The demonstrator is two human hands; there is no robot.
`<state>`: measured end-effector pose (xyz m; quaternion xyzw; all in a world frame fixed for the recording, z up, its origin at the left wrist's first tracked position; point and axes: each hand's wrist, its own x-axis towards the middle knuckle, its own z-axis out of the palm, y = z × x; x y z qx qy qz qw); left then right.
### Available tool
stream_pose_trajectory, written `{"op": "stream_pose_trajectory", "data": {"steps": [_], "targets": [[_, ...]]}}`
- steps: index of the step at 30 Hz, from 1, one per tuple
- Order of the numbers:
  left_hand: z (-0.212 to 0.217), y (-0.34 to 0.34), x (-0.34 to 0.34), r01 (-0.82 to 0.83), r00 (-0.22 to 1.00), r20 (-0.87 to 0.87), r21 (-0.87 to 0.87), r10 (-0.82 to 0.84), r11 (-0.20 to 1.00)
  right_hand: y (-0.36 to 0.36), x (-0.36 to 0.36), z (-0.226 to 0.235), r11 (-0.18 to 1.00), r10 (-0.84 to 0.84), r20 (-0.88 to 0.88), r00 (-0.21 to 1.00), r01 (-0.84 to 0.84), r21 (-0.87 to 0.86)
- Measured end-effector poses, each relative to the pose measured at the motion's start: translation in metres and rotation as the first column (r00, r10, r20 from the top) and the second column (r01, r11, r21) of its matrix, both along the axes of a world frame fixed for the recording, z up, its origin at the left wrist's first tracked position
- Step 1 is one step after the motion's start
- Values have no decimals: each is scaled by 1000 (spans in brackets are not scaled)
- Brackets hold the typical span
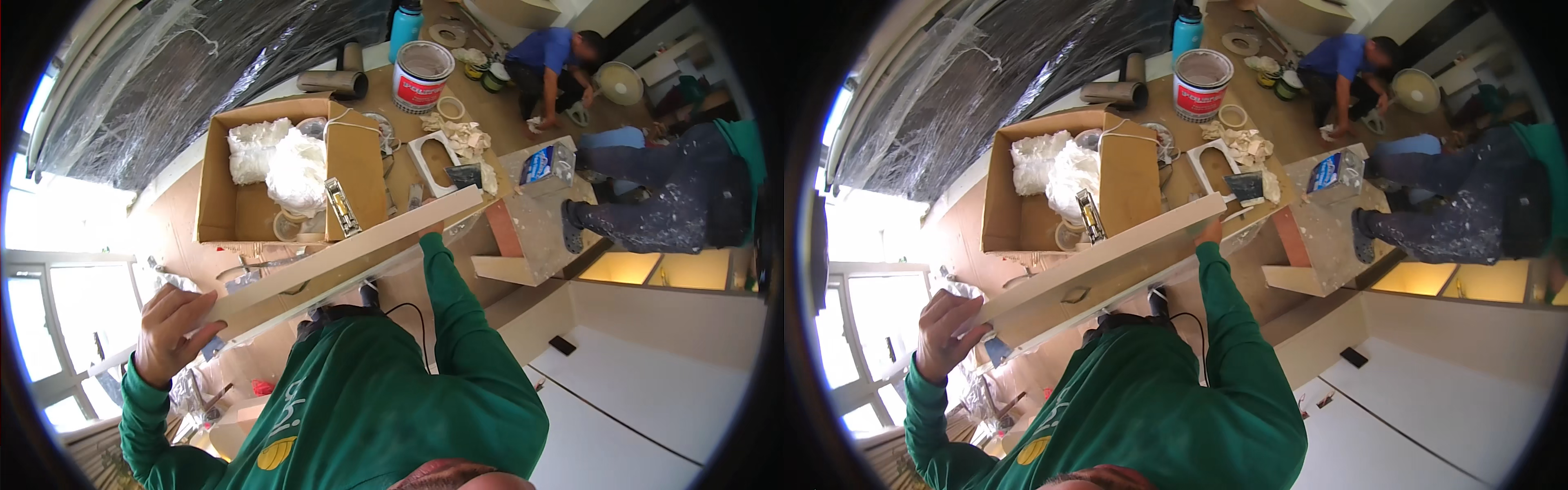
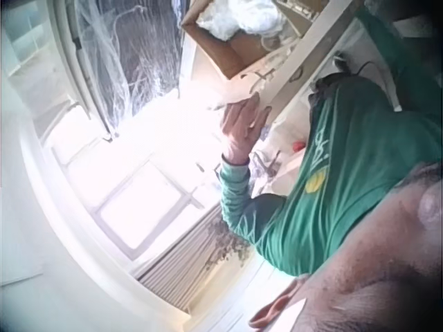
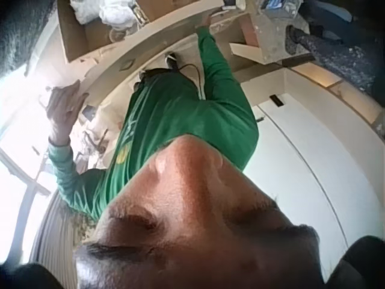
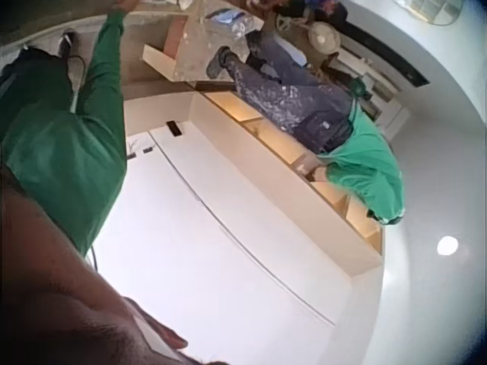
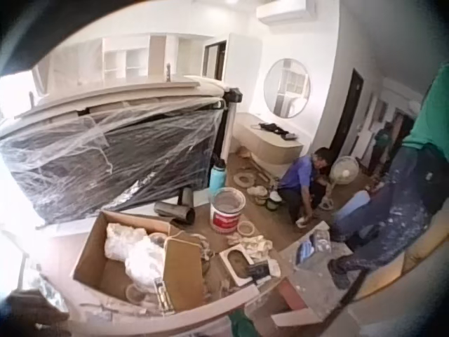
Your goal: The person sands the edges of a wooden board using a sanding block, then wipes the surface with a cloth.
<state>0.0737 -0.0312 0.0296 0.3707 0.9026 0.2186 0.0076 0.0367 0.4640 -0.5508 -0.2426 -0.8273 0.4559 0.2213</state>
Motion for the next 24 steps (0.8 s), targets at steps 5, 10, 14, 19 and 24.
{"op": "stream_pose_trajectory", "data": {"steps": [5,10,14,19,24], "targets": [[-4,-40,-4,89,968,244,-86,-65,992,27,25,132,974,-5,4,1000,6,-225],[17,-34,-50,440,756,562,-57,-335,896,90,82,294,933,-104,-73,992,72,-352],[5,-9,-84,677,607,543,28,-580,736,88,131,442,999,-18,-110,994,22,40],[-29,20,-89,710,481,459,297,-747,639,-3,137,554,971,152,-43,987,-141,195],[-40,21,-80,674,453,466,379,-760,634,-75,135,607,712,310,301,902,-430,556]]}}
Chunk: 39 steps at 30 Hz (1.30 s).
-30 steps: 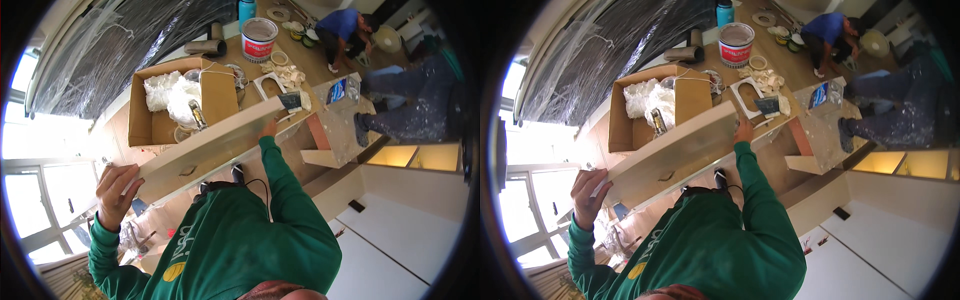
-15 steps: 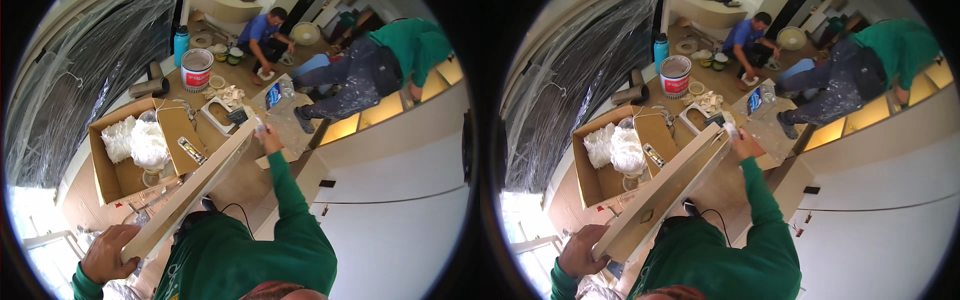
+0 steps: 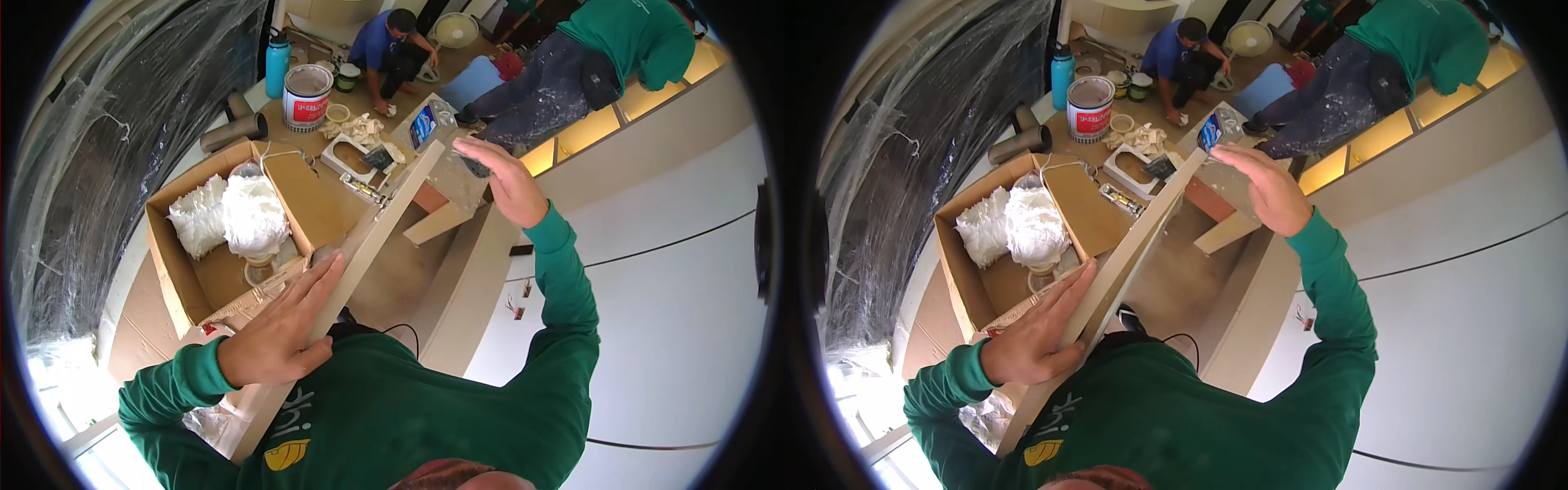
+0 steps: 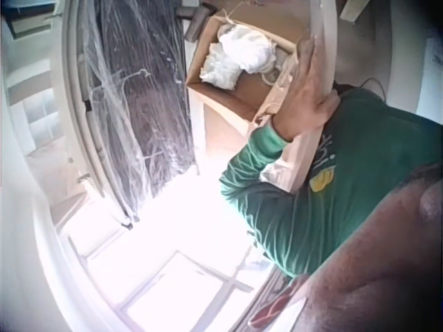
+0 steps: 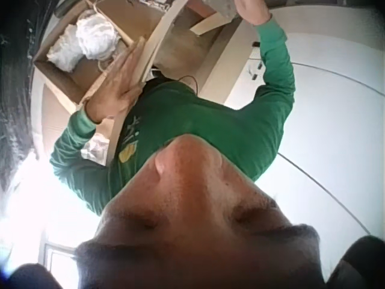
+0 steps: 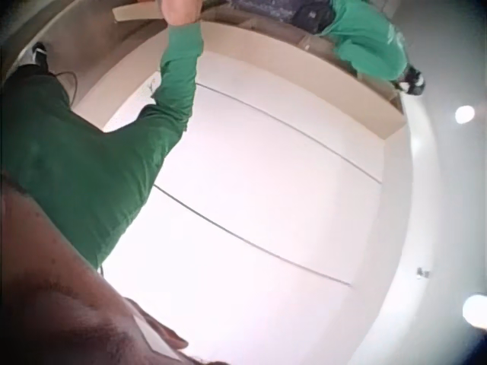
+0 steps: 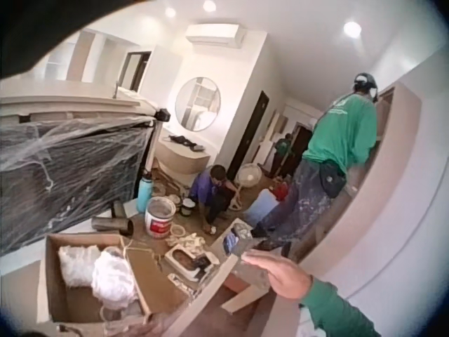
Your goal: The person sands the edges of a wooden board using a sanding block, then wipes the surface with a cloth.
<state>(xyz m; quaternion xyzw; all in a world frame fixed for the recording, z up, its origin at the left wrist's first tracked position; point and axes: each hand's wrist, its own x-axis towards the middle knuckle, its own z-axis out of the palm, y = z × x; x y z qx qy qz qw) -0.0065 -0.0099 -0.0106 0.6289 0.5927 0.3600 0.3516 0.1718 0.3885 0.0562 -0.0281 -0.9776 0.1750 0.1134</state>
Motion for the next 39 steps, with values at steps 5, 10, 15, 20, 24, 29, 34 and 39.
{"op": "stream_pose_trajectory", "data": {"steps": [5,10,15,20,24,29,34,39], "targets": [[-12,-4,3,-40,999,29,17,40,999,-30,-25,14,964,51,157,986,-90,252],[-6,-4,8,-59,996,60,-1,59,998,-6,-47,2,887,92,228,969,-184,424],[-17,-4,12,-89,994,67,57,85,994,-108,-29,16,898,276,384,881,-379,225],[-16,-7,15,-85,995,53,69,81,994,-30,-35,9,856,108,333,937,-258,448],[-21,-3,17,-122,992,39,73,119,990,-95,-37,16,927,218,451,865,-328,181],[-14,-5,23,-115,993,4,74,115,991,62,-41,1,742,-140,421,896,-186,644],[-14,-7,27,-129,989,-68,86,135,988,83,-31,14,911,-152,97,984,102,399],[-4,-11,31,-118,942,-301,107,145,987,-39,-34,2,907,210,266,941,-289,306]]}}
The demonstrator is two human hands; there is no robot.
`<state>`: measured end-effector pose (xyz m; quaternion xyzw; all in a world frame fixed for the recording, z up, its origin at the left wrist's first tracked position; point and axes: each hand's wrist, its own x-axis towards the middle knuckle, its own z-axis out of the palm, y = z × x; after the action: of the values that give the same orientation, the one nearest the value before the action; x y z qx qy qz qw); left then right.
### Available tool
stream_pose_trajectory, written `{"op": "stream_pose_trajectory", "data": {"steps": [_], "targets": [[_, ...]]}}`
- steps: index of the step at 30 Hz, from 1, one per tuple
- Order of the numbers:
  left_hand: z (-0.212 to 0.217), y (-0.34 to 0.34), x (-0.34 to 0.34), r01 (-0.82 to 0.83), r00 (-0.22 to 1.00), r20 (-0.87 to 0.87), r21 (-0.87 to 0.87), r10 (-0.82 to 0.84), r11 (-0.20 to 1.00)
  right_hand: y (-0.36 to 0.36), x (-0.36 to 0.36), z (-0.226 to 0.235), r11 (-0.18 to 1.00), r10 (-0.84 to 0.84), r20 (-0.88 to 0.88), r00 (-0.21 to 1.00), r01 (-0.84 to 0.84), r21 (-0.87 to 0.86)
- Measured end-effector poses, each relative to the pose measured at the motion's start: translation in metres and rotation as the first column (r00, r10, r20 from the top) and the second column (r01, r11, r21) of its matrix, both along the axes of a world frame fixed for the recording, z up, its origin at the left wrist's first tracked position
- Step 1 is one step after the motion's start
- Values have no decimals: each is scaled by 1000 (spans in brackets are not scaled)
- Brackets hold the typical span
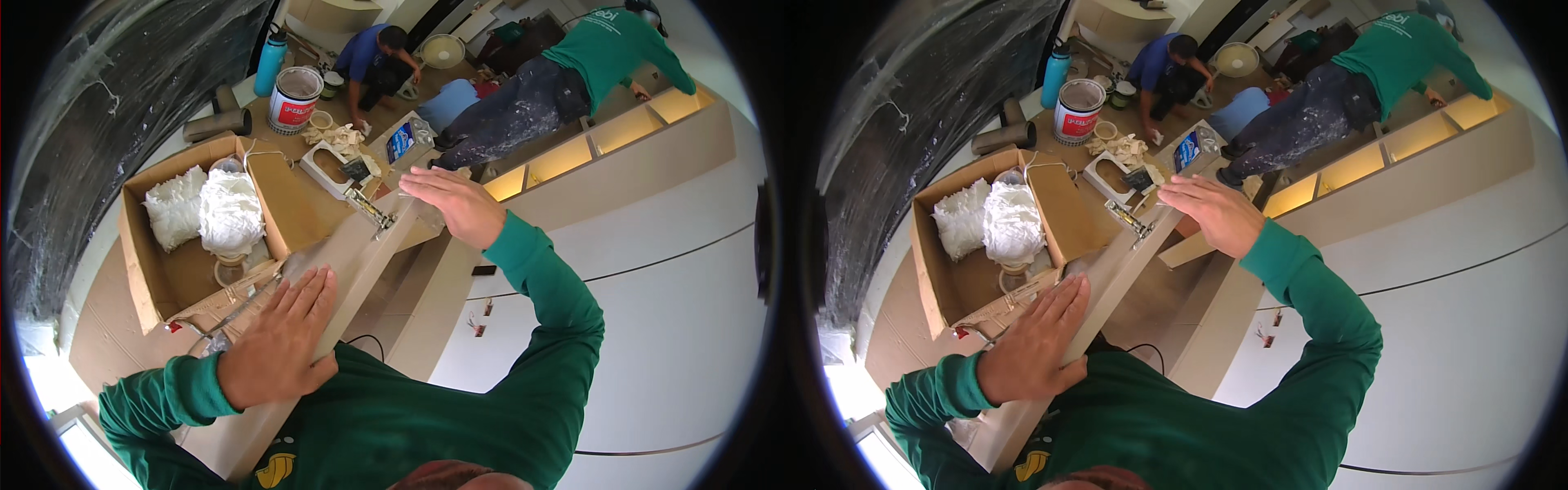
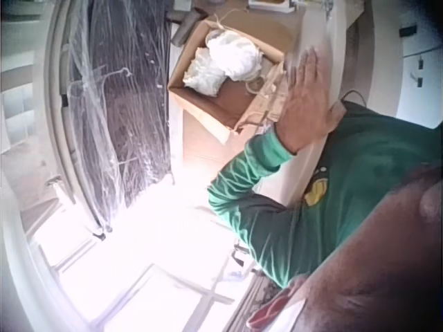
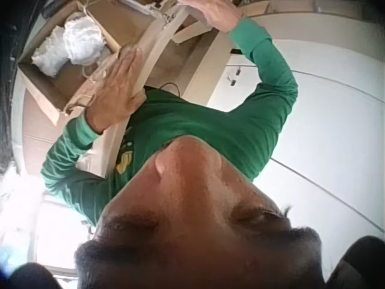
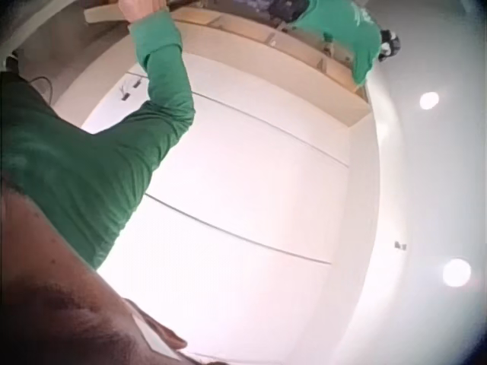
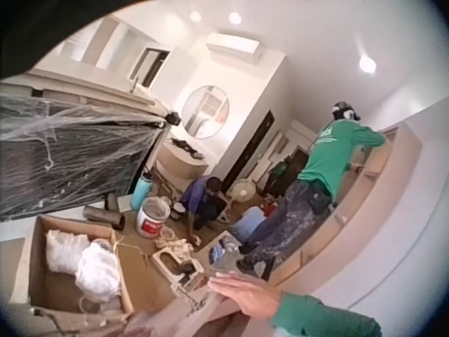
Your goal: The person sands the edges of a wooden board using a sanding block, then wipes the surface with a cloth.
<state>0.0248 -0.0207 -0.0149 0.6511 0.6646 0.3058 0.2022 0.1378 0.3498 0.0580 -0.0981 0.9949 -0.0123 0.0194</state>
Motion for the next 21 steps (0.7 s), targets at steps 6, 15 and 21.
{"op": "stream_pose_trajectory", "data": {"steps": [6,15,21], "targets": [[-8,-11,-3,-93,979,-182,22,96,995,-39,19,-24,998,59,-148,987,-61,-12],[19,-82,25,-259,934,-298,-176,199,950,-47,11,-42,994,104,-101,990,-106,-19],[36,-157,52,-430,882,-337,-286,330,857,-38,-9,-25,984,133,-125,983,-146,-105]]}}
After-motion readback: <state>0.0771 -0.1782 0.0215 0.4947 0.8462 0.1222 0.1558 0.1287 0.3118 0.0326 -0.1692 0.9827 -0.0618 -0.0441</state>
